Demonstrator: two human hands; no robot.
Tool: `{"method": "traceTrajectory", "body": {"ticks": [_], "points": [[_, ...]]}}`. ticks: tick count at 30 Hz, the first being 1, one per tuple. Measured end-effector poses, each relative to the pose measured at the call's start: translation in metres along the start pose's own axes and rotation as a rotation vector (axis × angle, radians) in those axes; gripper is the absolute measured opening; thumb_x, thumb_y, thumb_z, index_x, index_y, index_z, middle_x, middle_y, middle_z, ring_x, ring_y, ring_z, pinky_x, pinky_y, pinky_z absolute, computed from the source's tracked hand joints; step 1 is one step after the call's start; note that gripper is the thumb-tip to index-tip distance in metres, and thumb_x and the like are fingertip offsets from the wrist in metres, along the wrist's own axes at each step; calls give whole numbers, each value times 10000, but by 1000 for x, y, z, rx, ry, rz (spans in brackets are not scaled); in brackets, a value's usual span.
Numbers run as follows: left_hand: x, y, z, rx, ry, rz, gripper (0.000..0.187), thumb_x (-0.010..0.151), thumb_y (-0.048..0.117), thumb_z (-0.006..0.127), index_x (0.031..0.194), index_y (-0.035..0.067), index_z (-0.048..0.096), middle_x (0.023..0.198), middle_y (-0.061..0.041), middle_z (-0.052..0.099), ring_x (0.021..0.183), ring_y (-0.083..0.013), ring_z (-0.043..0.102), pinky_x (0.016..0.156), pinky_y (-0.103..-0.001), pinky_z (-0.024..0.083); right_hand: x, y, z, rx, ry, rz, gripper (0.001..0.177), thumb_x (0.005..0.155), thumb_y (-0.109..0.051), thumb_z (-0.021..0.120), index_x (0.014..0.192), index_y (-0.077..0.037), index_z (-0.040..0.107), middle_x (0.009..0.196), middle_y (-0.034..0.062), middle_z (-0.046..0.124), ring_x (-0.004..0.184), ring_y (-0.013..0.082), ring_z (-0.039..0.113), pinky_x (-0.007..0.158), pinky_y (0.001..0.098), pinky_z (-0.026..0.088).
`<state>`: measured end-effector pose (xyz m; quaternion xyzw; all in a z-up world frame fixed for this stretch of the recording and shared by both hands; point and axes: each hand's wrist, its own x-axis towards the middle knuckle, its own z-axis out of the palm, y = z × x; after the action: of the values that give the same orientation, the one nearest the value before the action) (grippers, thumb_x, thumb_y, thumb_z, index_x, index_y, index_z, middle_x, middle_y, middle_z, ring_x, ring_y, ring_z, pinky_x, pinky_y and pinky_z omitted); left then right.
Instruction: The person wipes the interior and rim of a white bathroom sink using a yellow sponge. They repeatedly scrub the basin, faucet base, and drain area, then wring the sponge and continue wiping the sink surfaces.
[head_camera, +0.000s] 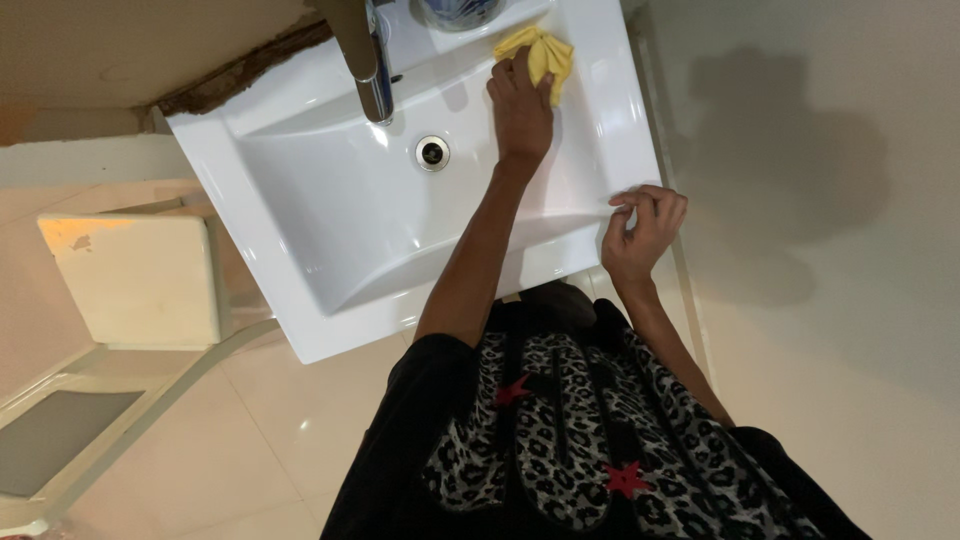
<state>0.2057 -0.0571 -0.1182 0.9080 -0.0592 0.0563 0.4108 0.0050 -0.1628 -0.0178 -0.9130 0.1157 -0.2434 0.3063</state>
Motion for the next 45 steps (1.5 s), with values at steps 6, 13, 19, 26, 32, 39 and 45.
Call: {"method": "traceTrajectory", "body": {"ticks": [6, 13, 19, 26, 32, 39, 45], "points": [[-14, -17, -37, 181, -158, -122, 527, 937, 237, 690, 1400, 99, 478, 1268, -162, 500, 1115, -414, 544, 926, -512, 506, 1, 0, -1, -15, 19, -36, 207, 859, 73, 562, 922, -91, 671, 1049, 74, 543, 1075, 280, 474, 978, 442, 362], [-35, -49, -40, 125, -207, -290, 545, 931, 296, 676, 1294, -28, 432, 1290, -264, 468, 1032, -512, 583, 832, -553, 545, 4, 2, 0, -14, 32, -39, 195, 866, 69, 572, 908, -98, 666, 1028, 63, 544, 1044, 271, 478, 946, 431, 371], [-6, -86, -33, 49, 105, -327, 418, 1027, 262, 554, 1256, -74, 454, 1241, -303, 515, 1003, -506, 624, 835, -587, 522, 7, 1, 2, -11, 39, 3, 185, 861, 63, 585, 881, -103, 666, 1026, 62, 555, 1065, 268, 492, 963, 426, 378], [5, -70, -18, 4, 183, -288, 381, 1008, 225, 575, 1247, -63, 507, 1243, -293, 530, 1037, -501, 577, 857, -581, 481, 5, -3, 0, 9, 21, 7, 203, 878, 77, 582, 881, -104, 675, 1031, 48, 575, 1079, 263, 494, 972, 427, 373], [17, -43, 9, -405, 117, -9, 283, 1114, 240, 550, 1237, -15, 555, 1165, -169, 571, 1090, -349, 578, 991, -456, 482, 7, 1, 0, -30, 26, -7, 194, 868, 57, 596, 862, -121, 676, 1022, 45, 574, 1071, 257, 491, 958, 426, 365], [8, 26, -7, -589, -85, 16, 342, 1087, 252, 569, 1310, -6, 545, 1135, -126, 521, 986, -257, 511, 882, -333, 477, 7, -3, -4, -28, 35, -7, 194, 858, 56, 597, 875, -120, 674, 1032, 51, 580, 1081, 271, 511, 983, 446, 371], [-56, 105, -47, -32, -207, 206, 530, 964, 336, 669, 1406, 80, 530, 1354, -149, 501, 1242, -366, 470, 1090, -524, 383, 7, -3, -3, -42, 43, 5, 179, 851, 54, 615, 873, -116, 665, 1025, 47, 588, 1080, 279, 527, 977, 456, 387]]}}
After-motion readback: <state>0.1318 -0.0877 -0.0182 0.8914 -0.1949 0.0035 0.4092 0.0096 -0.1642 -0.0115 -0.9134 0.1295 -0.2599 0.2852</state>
